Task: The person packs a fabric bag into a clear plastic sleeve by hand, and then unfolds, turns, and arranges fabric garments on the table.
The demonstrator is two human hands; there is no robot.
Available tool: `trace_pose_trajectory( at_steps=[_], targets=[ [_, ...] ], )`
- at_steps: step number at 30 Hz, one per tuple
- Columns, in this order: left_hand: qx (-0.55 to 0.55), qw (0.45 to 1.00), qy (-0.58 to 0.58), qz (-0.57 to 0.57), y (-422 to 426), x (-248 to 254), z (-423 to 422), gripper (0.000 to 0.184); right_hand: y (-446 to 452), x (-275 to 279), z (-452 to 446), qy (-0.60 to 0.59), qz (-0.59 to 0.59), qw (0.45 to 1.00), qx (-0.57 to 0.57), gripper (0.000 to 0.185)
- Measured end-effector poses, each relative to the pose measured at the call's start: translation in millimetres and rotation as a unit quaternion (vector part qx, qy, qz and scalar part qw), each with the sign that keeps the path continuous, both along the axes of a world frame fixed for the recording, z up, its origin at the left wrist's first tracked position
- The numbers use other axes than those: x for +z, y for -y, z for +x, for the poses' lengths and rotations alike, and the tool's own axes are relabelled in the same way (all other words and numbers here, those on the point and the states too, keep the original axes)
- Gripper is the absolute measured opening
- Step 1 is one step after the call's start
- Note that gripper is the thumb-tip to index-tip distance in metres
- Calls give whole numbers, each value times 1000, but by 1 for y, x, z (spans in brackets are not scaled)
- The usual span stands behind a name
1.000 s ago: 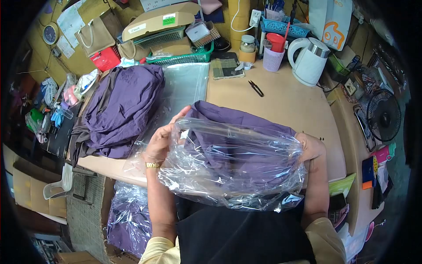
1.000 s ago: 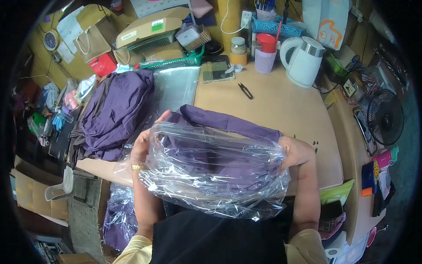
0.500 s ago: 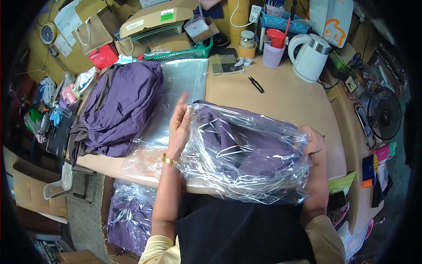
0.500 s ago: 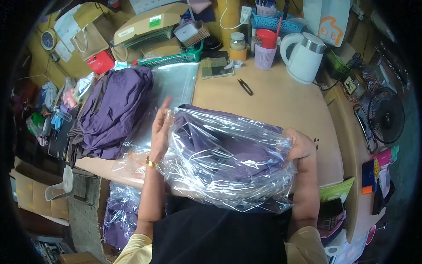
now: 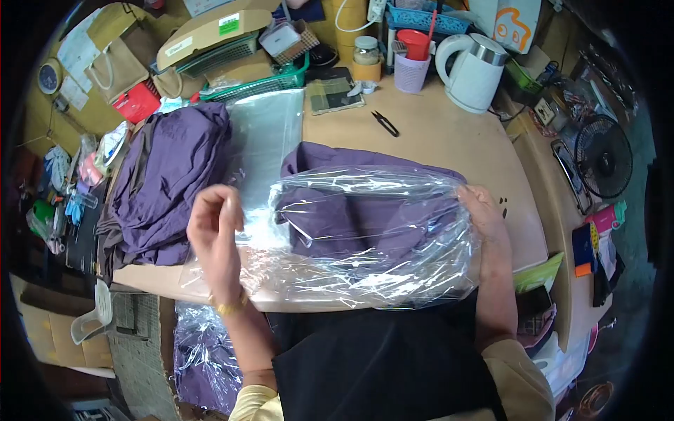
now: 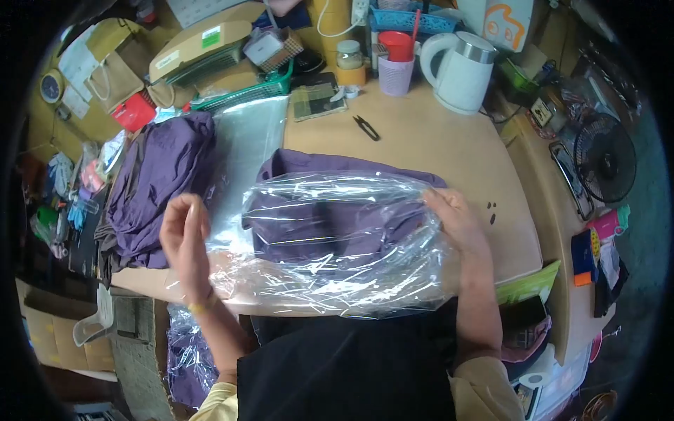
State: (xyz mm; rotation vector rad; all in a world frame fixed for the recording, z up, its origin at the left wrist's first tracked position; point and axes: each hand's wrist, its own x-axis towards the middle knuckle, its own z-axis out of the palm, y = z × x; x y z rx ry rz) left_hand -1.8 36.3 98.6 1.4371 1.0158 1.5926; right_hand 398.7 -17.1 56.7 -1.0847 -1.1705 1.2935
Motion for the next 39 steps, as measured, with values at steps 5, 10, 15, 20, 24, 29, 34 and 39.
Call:
trace_pose_trajectory(
  at_steps=[5, 10, 15, 20, 24, 29, 34, 39],
  targets=[
    [-161, 903, -384, 107, 52, 43, 104, 38, -15, -3, -25, -42, -7, 998, 34, 28],
    [-135, 889, -413, 144, 15, -9, 141, 24, -22, -1, -45, -135, -11, 991, -9, 26],
    [-89, 941, -288, 155, 2, 11, 119, 13, -32, -48, 6, -266, 42, 954, 133, 22],
    [-354, 841, -375, 162, 55, 17, 115, 28, -50, -50, 16, -172, 16, 971, -165, 19],
    [-91, 920, -344, 167, 59, 34, 58, 59, -45, -57, 28, -134, -7, 982, -136, 22],
    [-41, 910, -412, -12, 28, -17, -20, 76, -41, -56, 29, -90, -21, 988, -128, 24],
    [-199, 954, -209, -76, 26, -63, 7, 56, -52, -61, 31, -21, -33, 994, -100, 31],
    [-108, 981, -156, -42, 3, -62, 19, 17, -56, -49, 16, 132, -26, 988, -80, 38]
  ],
)
